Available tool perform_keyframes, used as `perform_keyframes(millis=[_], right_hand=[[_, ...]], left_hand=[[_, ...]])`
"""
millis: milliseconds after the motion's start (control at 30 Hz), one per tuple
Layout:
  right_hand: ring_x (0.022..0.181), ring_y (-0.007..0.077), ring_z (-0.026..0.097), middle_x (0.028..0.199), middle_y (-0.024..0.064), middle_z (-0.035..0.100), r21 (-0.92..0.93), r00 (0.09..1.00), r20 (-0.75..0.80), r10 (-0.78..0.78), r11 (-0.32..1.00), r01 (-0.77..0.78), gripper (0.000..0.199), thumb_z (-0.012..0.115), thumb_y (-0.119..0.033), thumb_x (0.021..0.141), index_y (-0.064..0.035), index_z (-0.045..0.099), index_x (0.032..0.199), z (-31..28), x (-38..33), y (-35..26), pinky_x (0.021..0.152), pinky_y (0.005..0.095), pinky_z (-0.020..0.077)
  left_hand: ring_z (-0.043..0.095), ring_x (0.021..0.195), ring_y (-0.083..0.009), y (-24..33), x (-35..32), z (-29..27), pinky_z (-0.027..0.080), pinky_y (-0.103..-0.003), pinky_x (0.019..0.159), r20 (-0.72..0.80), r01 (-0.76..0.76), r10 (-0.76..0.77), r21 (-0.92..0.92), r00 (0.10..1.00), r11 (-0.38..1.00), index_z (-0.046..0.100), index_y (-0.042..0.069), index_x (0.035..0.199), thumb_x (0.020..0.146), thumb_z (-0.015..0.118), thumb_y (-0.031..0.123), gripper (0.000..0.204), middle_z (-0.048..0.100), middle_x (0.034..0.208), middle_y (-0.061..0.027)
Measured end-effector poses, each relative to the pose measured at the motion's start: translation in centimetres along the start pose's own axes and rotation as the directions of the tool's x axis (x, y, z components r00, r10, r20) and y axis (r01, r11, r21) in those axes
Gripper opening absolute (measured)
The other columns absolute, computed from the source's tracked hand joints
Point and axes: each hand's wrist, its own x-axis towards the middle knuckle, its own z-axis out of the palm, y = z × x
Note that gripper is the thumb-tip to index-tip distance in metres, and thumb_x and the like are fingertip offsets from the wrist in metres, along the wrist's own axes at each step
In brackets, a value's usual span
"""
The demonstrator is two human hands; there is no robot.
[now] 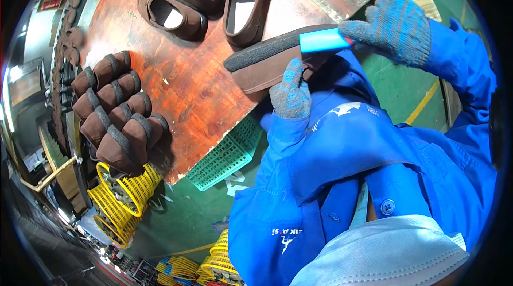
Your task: The recorder is using a brush to clean and finish shoes at a manufacturing workbench.
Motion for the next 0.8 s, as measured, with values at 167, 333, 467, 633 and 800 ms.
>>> perform_keyframes(millis=[167,333,467,633,800], right_hand=[[0.059,0.0300,0.058,0.067,0.0083,0.055,0.105,0.999,-0.001,0.043,0.994,-0.043,0.039,0.070,-0.030,0.080,-0.0215,0.061,0.117,1.4,0.8,-0.6,0.054,0.0438,0.0423],[0.053,0.0331,0.057,0.060,0.0125,0.055,0.203,0.999,-0.037,0.026,0.979,-0.018,0.036,0.067,-0.033,0.086,-0.0180,0.060,0.119,1.9,2.5,-1.0,0.049,0.0469,0.0397],[0.056,0.0316,0.056,0.064,0.0107,0.055,0.100,1.000,0.010,-0.002,0.995,0.001,0.036,0.067,-0.030,0.085,-0.0186,0.060,0.119,0.9,0.2,0.0,0.051,0.0460,0.0399],[0.061,0.0297,0.061,0.070,0.0119,0.059,-0.021,0.991,-0.013,0.134,0.991,-0.135,0.029,0.067,-0.031,0.086,-0.0211,0.064,0.113,-0.4,-5.7,0.4,0.050,0.0436,0.0405],[0.068,0.0305,0.061,0.072,0.0122,0.059,0.277,0.891,0.150,0.428,0.847,-0.453,0.036,0.068,-0.022,0.087,-0.0151,0.062,0.122,1.3,-10.9,0.1,0.059,0.0436,0.0447]], left_hand=[[0.062,0.111,-0.0188,1.3,1.0,1.3,0.052,-0.035,0.092,0.102,0.334,-0.360,-0.658,0.928,0.675,0.058,-0.005,0.127,0.098,0.052,0.004,0.030,0.064,0.121,-0.0131],[0.062,0.113,-0.0223,1.3,1.5,1.3,0.053,-0.033,0.093,0.129,0.277,-0.266,-0.699,0.955,0.659,0.049,-0.005,0.135,0.099,0.053,0.005,0.038,0.061,0.126,-0.0158],[0.062,0.111,-0.0256,3.5,1.9,1.5,0.054,-0.034,0.093,0.095,0.319,-0.423,-0.805,0.901,0.501,0.051,-0.005,0.131,0.096,0.057,0.004,0.037,0.060,0.125,-0.0164],[0.063,0.109,-0.0230,1.2,0.7,0.1,0.054,-0.035,0.092,0.007,0.322,-0.469,-0.735,0.883,0.596,0.052,-0.004,0.132,0.091,0.062,-0.003,0.042,0.062,0.123,-0.0145],[0.060,0.114,-0.0300,3.5,1.9,-3.1,0.049,-0.048,0.099,0.022,0.189,-0.527,-0.945,0.849,0.266,0.056,0.004,0.131,0.095,0.057,0.028,0.043,0.060,0.129,-0.0146]])
